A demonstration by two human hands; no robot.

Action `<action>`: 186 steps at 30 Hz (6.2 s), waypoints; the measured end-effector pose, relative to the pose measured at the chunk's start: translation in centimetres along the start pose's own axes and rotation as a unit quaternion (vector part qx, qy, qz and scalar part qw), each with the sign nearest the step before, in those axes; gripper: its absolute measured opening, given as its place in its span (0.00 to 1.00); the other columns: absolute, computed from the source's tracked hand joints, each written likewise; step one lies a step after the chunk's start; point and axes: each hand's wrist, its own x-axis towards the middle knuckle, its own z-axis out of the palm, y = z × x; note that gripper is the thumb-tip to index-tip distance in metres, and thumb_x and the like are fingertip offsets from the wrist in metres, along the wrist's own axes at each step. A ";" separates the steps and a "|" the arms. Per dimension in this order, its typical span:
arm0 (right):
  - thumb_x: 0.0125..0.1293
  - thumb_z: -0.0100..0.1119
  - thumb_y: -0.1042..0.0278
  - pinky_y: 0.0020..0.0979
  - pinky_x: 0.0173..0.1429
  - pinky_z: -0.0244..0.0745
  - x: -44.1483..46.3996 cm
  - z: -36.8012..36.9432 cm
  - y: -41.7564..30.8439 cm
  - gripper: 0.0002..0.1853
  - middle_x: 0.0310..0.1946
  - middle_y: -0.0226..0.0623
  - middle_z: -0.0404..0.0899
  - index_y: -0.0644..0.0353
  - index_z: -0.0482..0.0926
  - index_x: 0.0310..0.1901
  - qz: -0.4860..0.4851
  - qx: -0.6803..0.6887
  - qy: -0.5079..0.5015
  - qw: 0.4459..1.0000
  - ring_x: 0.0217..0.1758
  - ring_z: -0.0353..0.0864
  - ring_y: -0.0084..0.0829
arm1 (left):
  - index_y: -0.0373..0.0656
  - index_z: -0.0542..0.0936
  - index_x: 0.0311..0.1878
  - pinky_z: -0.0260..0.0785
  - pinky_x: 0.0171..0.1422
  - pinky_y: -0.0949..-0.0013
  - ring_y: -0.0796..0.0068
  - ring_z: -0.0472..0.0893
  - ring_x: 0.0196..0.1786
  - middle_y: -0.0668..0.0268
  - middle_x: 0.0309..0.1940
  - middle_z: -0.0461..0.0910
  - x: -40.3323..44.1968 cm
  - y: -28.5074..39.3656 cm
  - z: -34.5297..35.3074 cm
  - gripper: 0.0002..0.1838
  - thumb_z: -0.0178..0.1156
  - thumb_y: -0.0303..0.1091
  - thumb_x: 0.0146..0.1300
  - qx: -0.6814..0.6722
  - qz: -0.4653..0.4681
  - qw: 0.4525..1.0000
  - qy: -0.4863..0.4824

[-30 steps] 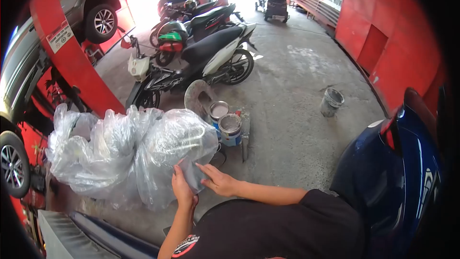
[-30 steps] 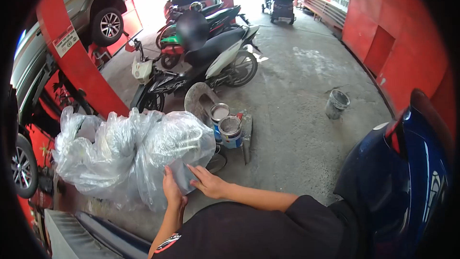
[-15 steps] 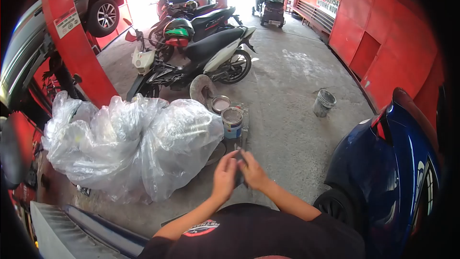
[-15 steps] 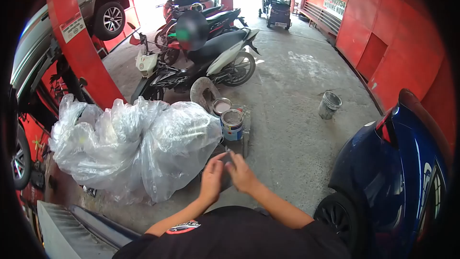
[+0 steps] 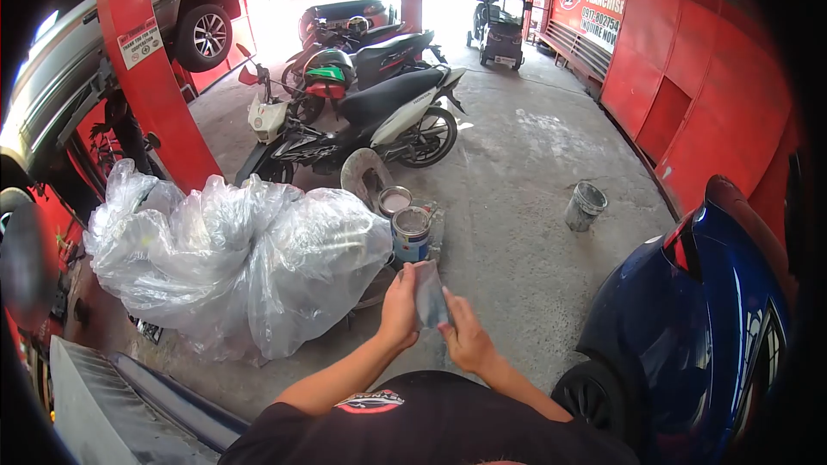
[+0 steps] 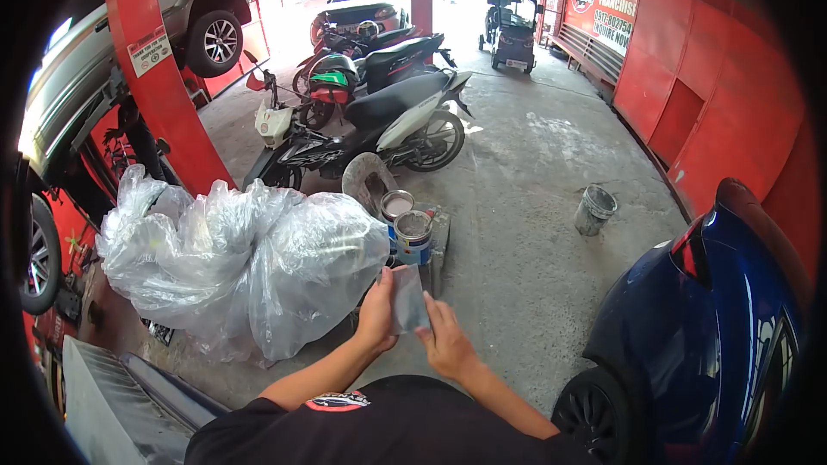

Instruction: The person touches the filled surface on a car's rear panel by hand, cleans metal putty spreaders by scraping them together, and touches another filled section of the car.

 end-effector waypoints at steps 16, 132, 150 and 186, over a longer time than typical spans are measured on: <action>0.79 0.48 0.61 0.42 0.70 0.67 -0.1 -5.1 3.7 0.30 0.65 0.59 0.69 0.62 0.58 0.77 0.083 0.026 0.122 0.989 0.67 0.72 0.57 | 0.42 0.77 0.63 0.68 0.60 0.74 0.79 0.75 0.51 0.67 0.49 0.80 1.5 -6.4 5.7 0.22 0.52 0.49 0.79 0.224 0.167 0.951 -0.132; 0.81 0.46 0.53 0.38 0.76 0.62 4.1 1.0 -2.9 0.30 0.69 0.47 0.72 0.69 0.63 0.73 -0.022 0.109 0.241 0.964 0.72 0.71 0.41 | 0.35 0.67 0.67 0.62 0.72 0.65 0.63 0.73 0.66 0.52 0.61 0.74 5.7 1.0 -1.2 0.22 0.48 0.40 0.80 0.233 0.251 0.939 -0.036; 0.77 0.54 0.57 0.32 0.49 0.79 2.1 -2.6 9.9 0.23 0.42 0.33 0.82 0.65 0.70 0.65 0.188 0.716 0.205 0.641 0.40 0.82 0.31 | 0.42 0.75 0.65 0.71 0.63 0.52 0.49 0.79 0.58 0.52 0.58 0.77 1.2 -1.3 3.1 0.32 0.67 0.19 0.54 0.326 0.539 0.675 -0.384; 0.58 0.56 0.73 0.47 0.46 0.75 1.4 -2.8 0.5 0.09 0.40 0.44 0.79 0.58 0.73 0.41 0.029 -0.379 -0.017 0.925 0.43 0.80 0.50 | 0.46 0.79 0.41 0.70 0.22 0.74 0.76 0.76 0.23 0.71 0.26 0.77 8.8 -6.8 -0.5 0.17 0.55 0.51 0.75 -0.166 -0.498 0.789 -0.318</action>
